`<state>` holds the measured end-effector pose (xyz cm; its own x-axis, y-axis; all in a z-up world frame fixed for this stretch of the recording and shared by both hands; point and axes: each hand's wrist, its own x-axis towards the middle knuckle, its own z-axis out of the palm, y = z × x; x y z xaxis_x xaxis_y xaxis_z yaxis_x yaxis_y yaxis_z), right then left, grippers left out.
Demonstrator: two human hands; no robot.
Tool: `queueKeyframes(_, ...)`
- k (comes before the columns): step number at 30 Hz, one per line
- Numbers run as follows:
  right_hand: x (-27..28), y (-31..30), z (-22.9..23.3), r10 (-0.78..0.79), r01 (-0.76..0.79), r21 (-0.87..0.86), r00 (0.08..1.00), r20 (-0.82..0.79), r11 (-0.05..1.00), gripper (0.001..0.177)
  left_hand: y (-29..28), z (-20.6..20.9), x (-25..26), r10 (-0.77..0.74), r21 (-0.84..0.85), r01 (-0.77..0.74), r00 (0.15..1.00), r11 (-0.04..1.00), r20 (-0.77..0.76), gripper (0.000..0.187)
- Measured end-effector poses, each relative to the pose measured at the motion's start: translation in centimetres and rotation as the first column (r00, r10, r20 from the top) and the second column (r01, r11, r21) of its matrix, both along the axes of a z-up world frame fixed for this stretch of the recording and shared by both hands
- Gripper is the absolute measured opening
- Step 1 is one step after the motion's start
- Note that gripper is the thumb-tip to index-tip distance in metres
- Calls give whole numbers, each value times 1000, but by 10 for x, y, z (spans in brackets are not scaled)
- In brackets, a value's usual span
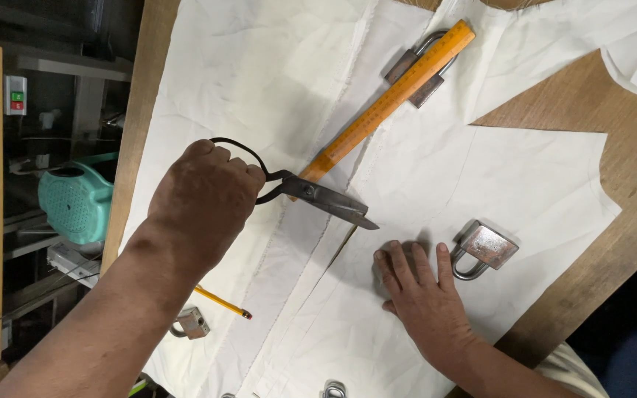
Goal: The person cuts a large piece of white fabric using shears, following a marked line. They then use a ruler and pencil to draw straight lines on the fabric and fold the cut piece.
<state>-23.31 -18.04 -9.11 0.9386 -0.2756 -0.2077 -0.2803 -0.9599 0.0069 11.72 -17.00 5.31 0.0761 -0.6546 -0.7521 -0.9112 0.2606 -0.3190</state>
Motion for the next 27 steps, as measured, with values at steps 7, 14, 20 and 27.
queueKeyframes(7,1,-3,4,4,-4,2,999,34,1000,101,-9,7,-5,-31,101,27,999,995,37,36)
queueKeyframes(14,2,-3,3,-7,7,9,999,45,1000,98,-9,13,-8,-25,89,23,999,996,27,33)
queueKeyframes(20,1,-3,2,-7,6,20,998,59,1000,102,-12,15,-11,-76,128,66,994,990,75,30)
queueKeyframes(27,1,-2,3,2,-2,-6,1000,27,1000,100,-17,18,-15,-49,98,44,997,994,54,29)
